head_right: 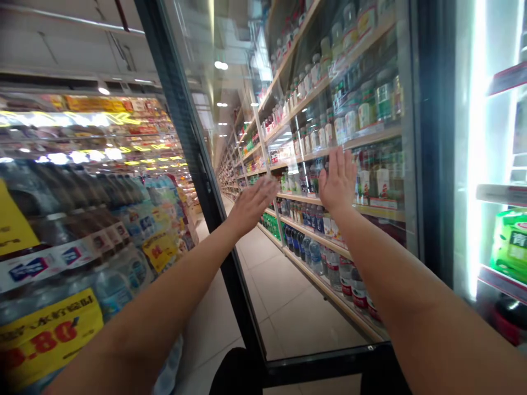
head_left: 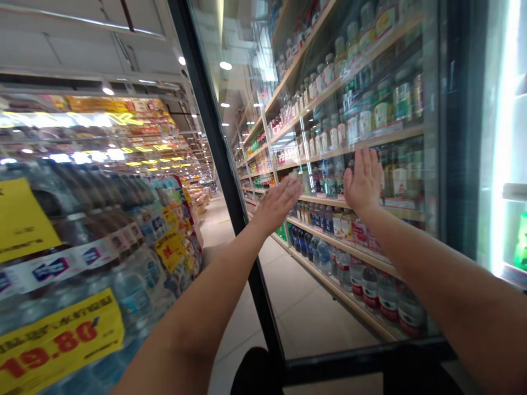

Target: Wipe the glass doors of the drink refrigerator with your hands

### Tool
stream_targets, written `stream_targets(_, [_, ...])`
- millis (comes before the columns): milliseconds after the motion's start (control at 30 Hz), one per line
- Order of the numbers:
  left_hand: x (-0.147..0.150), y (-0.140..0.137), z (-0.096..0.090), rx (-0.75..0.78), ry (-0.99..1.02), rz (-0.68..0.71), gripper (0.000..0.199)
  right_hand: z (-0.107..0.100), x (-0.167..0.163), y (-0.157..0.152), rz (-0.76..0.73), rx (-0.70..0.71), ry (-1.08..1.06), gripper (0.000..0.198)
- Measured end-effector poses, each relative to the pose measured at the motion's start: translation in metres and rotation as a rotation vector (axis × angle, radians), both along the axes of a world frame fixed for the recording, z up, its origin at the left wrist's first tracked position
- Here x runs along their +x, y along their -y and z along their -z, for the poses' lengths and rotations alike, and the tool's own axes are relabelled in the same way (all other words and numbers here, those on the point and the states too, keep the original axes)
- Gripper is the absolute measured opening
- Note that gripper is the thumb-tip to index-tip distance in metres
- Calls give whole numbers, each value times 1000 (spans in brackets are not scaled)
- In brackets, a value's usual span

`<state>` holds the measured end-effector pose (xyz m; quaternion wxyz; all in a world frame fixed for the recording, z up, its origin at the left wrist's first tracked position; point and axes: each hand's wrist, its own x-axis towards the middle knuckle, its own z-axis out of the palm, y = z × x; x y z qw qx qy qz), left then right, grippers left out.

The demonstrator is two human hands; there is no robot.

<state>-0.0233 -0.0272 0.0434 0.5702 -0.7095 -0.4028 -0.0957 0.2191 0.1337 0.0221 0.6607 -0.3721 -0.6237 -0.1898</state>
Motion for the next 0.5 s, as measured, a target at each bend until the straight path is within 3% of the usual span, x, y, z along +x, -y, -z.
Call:
stream_targets(67, [0, -2, -6, 101, 127, -1, 67, 0, 0, -1, 3, -7, 3, 63])
stream_targets(133, [2, -3, 2, 126, 153, 17, 67, 0, 0, -2, 0, -6, 0, 63])
stream_targets(300, [3, 3, 34, -50, -116, 36, 61, 1, -1, -3, -6, 18, -6, 62])
stream_targets(400, [-2, 3, 21, -99, -211, 22, 57, 1, -1, -2, -8, 13, -6, 62])
stream_targets(500, [-4, 0, 1, 46, -6, 0, 59, 1, -1, -1, -15, -3, 0, 63])
